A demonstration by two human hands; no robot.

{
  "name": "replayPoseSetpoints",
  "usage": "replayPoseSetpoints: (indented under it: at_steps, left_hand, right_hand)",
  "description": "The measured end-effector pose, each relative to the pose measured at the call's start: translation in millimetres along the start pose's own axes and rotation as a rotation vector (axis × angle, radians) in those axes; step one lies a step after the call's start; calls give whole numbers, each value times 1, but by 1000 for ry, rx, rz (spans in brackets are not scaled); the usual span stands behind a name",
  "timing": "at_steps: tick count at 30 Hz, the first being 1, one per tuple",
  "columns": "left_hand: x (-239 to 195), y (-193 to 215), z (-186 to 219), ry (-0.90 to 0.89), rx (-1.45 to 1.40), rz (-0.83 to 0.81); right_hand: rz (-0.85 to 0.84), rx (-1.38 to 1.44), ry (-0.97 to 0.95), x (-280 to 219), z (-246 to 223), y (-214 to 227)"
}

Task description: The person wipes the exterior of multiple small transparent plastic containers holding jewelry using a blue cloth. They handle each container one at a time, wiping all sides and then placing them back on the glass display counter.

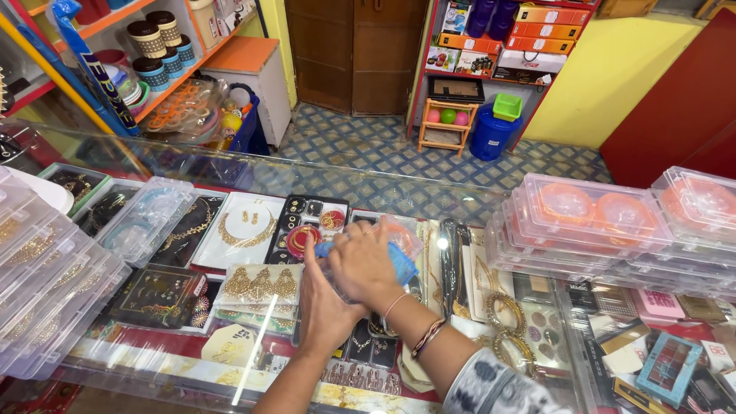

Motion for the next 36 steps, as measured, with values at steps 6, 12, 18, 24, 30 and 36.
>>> replayPoseSetpoints:
  at_steps: [6,12,18,24,30,36]
  left_hand:
    - [-1,1,1,30,42,-10]
    - [1,-1,2,62,55,-4]
    - [-1,-7,-15,-145,44,84]
    - [-1,-5,-11,-61,3,36]
    - [1,1,5,48,50,3]
    - [3,-2,-2,4,35,25]
  right_hand:
    - [-36,9,-95,19,36,12]
    - [113,-77,-145,30,65,9]
    - [138,201,70,-34,-6,13]
    - [114,247,15,-41,4,31]
    - [186,64,-168,-5,65,26]
    - [123,92,13,-30,21,24]
Point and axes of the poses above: each hand's wrist, its own x-axis towards the middle knuckle, its own y-axis out of the back of the hand, z = x × y, the point moved 5 cm from there along x, towards the middle knuckle, and after that the axes turned 13 degrees about z, right-handed, at the moved point
